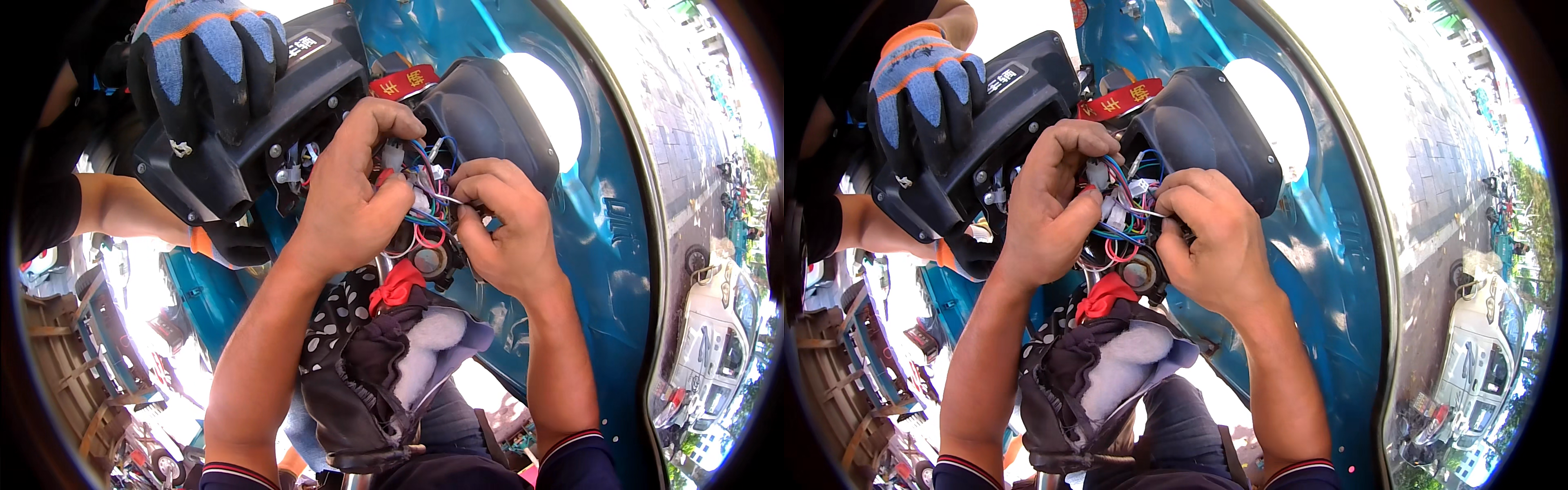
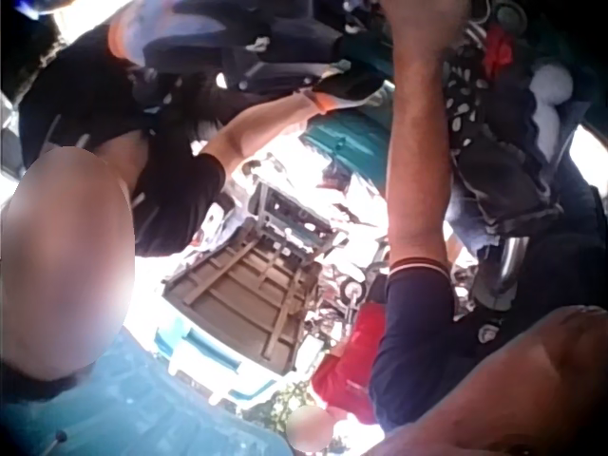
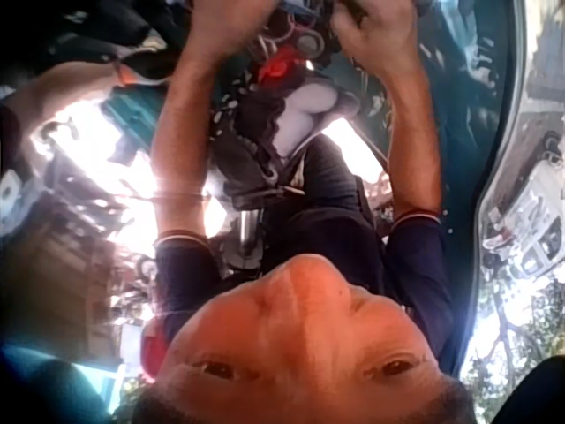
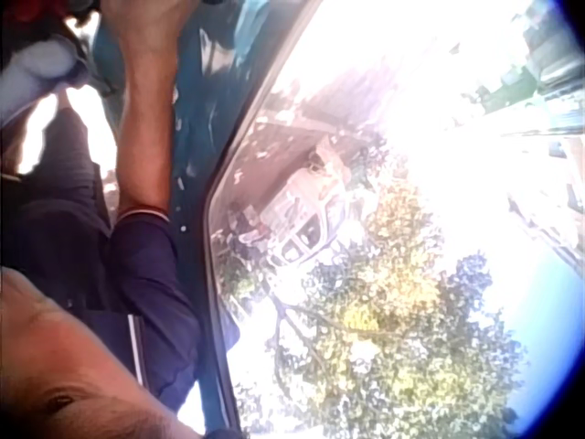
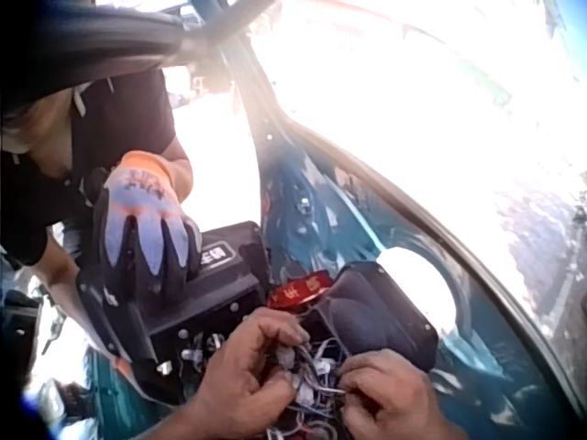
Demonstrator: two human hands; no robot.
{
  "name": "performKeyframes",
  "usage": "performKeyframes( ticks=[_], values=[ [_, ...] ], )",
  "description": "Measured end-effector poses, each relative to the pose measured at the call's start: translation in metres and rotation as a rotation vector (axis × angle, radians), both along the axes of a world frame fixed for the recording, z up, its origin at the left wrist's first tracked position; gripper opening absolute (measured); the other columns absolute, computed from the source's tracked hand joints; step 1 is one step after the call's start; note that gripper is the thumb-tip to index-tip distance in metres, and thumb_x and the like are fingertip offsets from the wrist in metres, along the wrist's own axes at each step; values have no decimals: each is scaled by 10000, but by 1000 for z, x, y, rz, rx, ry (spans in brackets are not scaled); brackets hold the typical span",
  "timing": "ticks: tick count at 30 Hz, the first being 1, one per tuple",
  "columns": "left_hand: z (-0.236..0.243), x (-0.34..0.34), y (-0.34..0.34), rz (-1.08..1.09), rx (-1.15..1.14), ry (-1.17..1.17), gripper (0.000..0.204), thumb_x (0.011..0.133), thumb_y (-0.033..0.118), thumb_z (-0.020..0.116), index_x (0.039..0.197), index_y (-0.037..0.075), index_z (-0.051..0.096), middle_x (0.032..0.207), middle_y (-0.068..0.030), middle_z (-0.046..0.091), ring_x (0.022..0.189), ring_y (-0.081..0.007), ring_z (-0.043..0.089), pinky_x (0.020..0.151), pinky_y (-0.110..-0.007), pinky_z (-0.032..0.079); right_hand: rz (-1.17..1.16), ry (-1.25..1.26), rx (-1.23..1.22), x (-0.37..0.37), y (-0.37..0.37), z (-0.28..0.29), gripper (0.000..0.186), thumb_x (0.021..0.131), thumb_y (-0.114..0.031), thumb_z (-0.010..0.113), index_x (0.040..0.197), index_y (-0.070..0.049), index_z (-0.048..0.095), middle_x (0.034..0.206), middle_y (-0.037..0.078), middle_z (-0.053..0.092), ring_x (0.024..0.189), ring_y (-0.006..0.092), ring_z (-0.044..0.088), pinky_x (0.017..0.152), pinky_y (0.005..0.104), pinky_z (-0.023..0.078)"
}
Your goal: The person repairs the electrical wiring of a blue three-wheeled vehicle. They connect multiple colored wires and white connectors under the seat and later work on a wiring box near the battery under the chassis. Another person assists by holding parts and using a power tool.
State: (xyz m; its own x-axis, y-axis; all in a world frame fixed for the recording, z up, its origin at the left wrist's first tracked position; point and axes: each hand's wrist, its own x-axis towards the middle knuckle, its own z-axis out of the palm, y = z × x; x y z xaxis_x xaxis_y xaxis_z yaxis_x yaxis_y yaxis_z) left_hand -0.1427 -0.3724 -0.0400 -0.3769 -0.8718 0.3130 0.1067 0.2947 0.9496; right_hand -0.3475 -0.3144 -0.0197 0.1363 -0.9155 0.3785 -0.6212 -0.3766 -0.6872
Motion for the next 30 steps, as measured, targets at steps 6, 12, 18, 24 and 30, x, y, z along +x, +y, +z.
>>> performKeyframes(
  ticks=[6,12,18,24,30],
  values=[
    [0,-3,3,18,7,113,478,767,-123,457,1229,-21,525,1242,-112,536,1180,-195,564,1107,-339,432,-209,-119,296,8,-3,19,96,885,-29,702,974,-9,730,799,161,681,714,363,686,671,446,555],
    [-3,2,4,22,-66,116,467,784,-128,474,1233,-13,533,1242,-112,534,1180,-195,567,1082,-334,445,-76,298,295,13,-21,28,171,926,-116,719,1085,-69,763,968,156,723,921,406,704,811,488,550],
    [15,9,26,214,-375,-274,403,820,-94,616,1207,-3,546,1289,-194,547,1139,-326,596,1015,-376,474,-149,-364,516,1,-26,12,175,1003,-79,624,1032,69,713,849,128,718,763,176,679,729,360,541],
    [28,19,48,169,-527,-681,221,763,-45,770,949,-6,656,1080,-144,655,1112,-377,613,924,-481,531,-84,-498,602,-2,-30,13,216,1019,-64,589,1039,123,696,839,60,703,770,77,607,685,291,511],
    [28,15,48,147,-531,-745,388,788,-40,752,1167,-19,677,1240,-172,642,1196,-398,591,1029,-499,502,-45,-649,801,-4,-28,19,208,1020,-63,590,1037,108,708,831,30,692,725,48,589,620,253,479]
  ],
)
